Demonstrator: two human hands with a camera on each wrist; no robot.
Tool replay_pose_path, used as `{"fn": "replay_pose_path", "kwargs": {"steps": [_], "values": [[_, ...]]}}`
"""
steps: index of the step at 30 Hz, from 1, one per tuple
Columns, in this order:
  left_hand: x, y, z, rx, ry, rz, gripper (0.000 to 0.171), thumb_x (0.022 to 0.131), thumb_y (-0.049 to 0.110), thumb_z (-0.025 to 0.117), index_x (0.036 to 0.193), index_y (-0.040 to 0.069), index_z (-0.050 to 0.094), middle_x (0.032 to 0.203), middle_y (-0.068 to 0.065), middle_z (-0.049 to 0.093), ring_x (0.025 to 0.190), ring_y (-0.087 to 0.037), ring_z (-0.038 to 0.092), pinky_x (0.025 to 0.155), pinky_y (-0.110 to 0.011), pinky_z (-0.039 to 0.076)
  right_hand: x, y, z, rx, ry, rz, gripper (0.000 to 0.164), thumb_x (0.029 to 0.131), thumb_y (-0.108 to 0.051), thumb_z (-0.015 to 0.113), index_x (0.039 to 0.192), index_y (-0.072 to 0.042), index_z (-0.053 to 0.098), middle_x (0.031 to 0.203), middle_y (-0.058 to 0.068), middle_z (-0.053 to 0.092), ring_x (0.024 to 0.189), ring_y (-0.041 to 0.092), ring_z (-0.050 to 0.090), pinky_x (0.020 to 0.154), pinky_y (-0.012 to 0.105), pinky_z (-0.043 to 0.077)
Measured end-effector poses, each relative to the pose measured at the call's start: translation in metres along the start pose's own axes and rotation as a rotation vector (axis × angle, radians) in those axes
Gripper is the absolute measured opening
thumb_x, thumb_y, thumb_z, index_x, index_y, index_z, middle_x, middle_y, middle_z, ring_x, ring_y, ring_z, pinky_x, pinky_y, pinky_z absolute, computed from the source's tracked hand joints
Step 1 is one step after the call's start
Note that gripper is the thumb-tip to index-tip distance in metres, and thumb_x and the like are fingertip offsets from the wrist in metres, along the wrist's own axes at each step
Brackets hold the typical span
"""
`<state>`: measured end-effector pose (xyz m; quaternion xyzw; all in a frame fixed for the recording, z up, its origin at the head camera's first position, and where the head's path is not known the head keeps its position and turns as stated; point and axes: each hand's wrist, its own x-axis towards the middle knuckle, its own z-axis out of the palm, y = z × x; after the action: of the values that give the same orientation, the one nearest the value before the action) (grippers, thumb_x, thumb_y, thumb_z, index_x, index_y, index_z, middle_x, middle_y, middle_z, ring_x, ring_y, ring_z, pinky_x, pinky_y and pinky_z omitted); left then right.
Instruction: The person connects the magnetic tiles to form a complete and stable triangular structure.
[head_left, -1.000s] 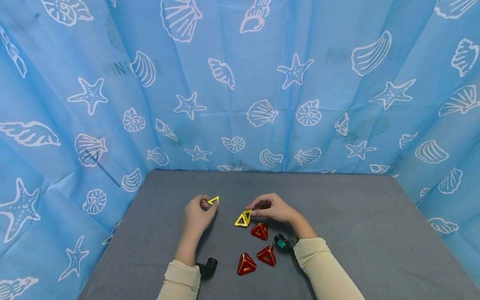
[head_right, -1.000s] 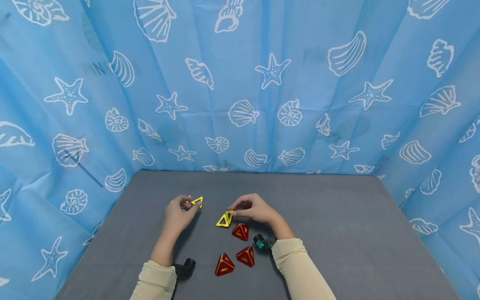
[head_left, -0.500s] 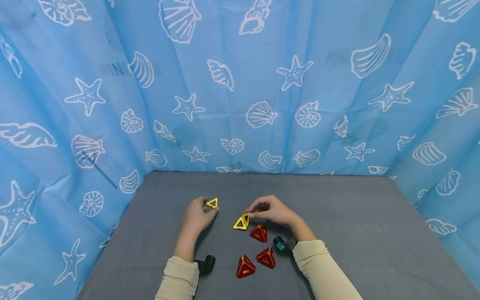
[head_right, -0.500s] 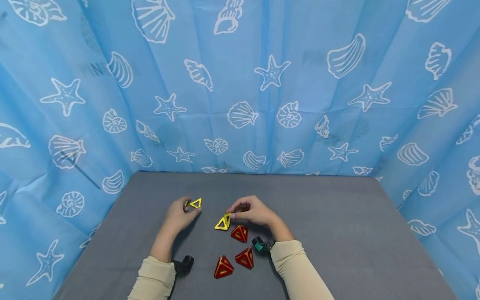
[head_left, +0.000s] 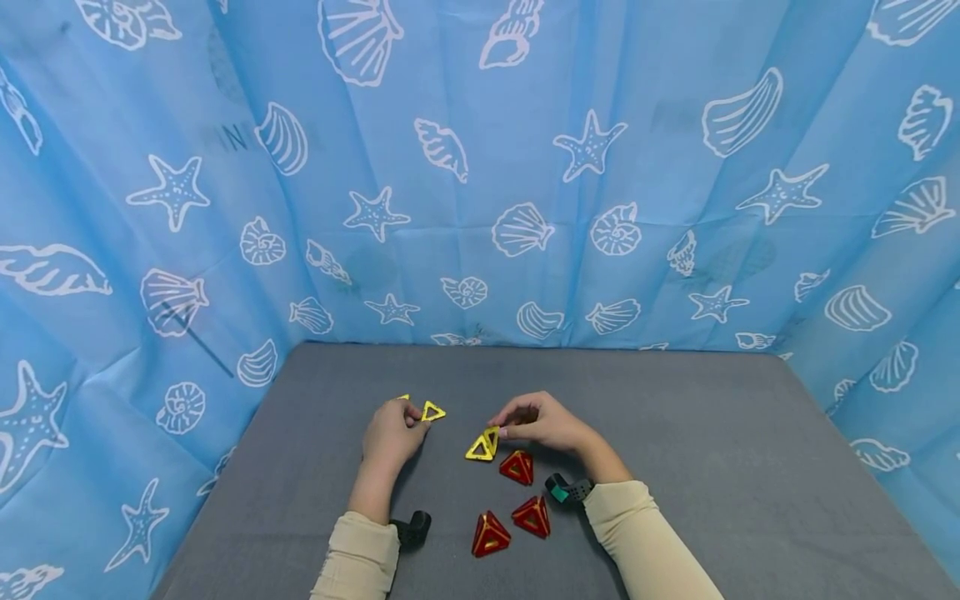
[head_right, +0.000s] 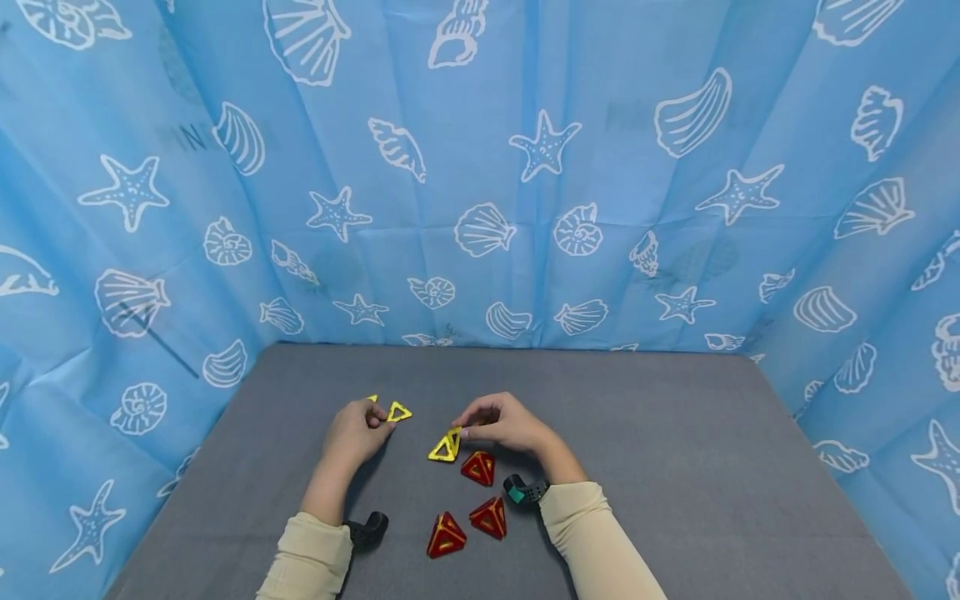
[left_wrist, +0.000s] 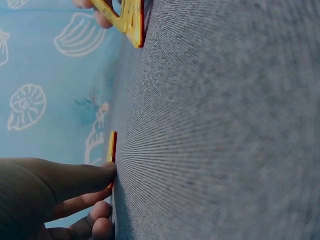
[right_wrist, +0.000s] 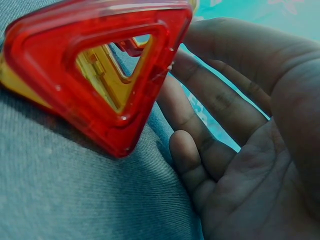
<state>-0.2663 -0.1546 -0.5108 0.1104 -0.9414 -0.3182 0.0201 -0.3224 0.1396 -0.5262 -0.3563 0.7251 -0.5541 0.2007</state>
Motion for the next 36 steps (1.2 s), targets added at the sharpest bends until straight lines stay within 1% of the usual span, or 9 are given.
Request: {"fn": "replay_pose_path", "kwargs": {"steps": [2,9,15,18,20,24,28,32,36], "values": [[0.000,0.000,-0.001,0.003,0.000,-0.001,0.014,0.094,0.021,0.082,0.100,0.011,0.075,0.092,-0.002,0.068,0.079,-0.019,0.062,0.071,-0.041,0.050,0.000,0.000,0.000,0.000,-0.001,0.003,0.020,0.102,-0.008,0.071,0.118,0.003,0.074,0.125,0.019,0.076,0.108,0.017,0.074,0.090,0.030,0.060],[-0.002,0.001,-0.002,0.000,-0.004,0.002,0.009,0.095,0.019,0.080,0.098,0.012,0.075,0.090,-0.001,0.069,0.078,-0.018,0.063,0.070,-0.040,0.051,-0.001,-0.001,0.000,-0.004,0.003,0.012,0.020,0.102,-0.008,0.072,0.118,0.003,0.075,0.125,0.019,0.076,0.106,0.018,0.074,0.088,0.030,0.060],[-0.002,0.003,-0.001,-0.042,-0.007,-0.004,0.005,0.098,0.017,0.077,0.099,0.013,0.073,0.092,-0.001,0.071,0.079,-0.018,0.065,0.070,-0.038,0.051,-0.002,-0.001,0.001,-0.001,0.003,0.015,0.019,0.101,-0.008,0.072,0.118,0.002,0.075,0.124,0.018,0.077,0.105,0.016,0.075,0.087,0.030,0.060],[-0.003,0.004,-0.002,-0.071,0.004,0.004,0.005,0.098,0.015,0.077,0.100,0.013,0.073,0.093,-0.002,0.072,0.079,-0.018,0.065,0.069,-0.037,0.051,-0.002,-0.001,0.001,0.001,0.005,0.009,0.020,0.102,-0.008,0.071,0.118,0.003,0.075,0.124,0.019,0.077,0.105,0.015,0.075,0.087,0.030,0.060],[-0.003,0.005,-0.002,-0.089,0.016,0.020,0.005,0.098,0.015,0.077,0.100,0.013,0.074,0.093,-0.002,0.072,0.079,-0.018,0.065,0.069,-0.037,0.050,-0.002,-0.001,0.001,0.005,0.006,0.006,0.020,0.102,-0.008,0.071,0.118,0.003,0.074,0.124,0.020,0.077,0.105,0.015,0.075,0.087,0.030,0.060],[-0.005,0.006,-0.003,-0.150,0.040,0.077,0.005,0.097,0.013,0.077,0.101,0.011,0.076,0.093,-0.004,0.073,0.079,-0.018,0.064,0.070,-0.037,0.051,-0.002,-0.002,0.001,0.003,0.008,0.005,0.021,0.102,-0.009,0.072,0.118,0.003,0.074,0.124,0.021,0.076,0.104,0.015,0.074,0.088,0.030,0.060],[-0.007,0.009,-0.004,-0.208,0.044,0.120,0.005,0.096,0.011,0.077,0.100,0.009,0.076,0.092,-0.005,0.073,0.078,-0.017,0.065,0.071,-0.036,0.052,-0.002,-0.001,0.001,-0.003,0.009,0.013,0.020,0.101,-0.010,0.072,0.118,0.001,0.075,0.123,0.019,0.077,0.104,0.014,0.074,0.088,0.030,0.060],[-0.009,0.013,-0.004,-0.235,0.031,0.151,0.004,0.095,0.009,0.077,0.099,0.008,0.077,0.092,-0.006,0.072,0.076,-0.016,0.065,0.068,-0.034,0.052,-0.001,-0.001,0.001,-0.007,0.014,0.008,0.019,0.101,-0.009,0.072,0.117,0.001,0.075,0.123,0.019,0.077,0.103,0.015,0.074,0.088,0.030,0.060],[-0.012,0.015,-0.002,-0.255,0.001,0.189,0.004,0.096,0.008,0.076,0.100,0.007,0.076,0.091,-0.006,0.071,0.074,-0.015,0.062,0.067,-0.032,0.050,0.000,0.000,0.002,-0.016,0.018,0.006,0.019,0.101,-0.008,0.072,0.117,0.002,0.075,0.122,0.021,0.076,0.101,0.014,0.074,0.086,0.029,0.059]]}}
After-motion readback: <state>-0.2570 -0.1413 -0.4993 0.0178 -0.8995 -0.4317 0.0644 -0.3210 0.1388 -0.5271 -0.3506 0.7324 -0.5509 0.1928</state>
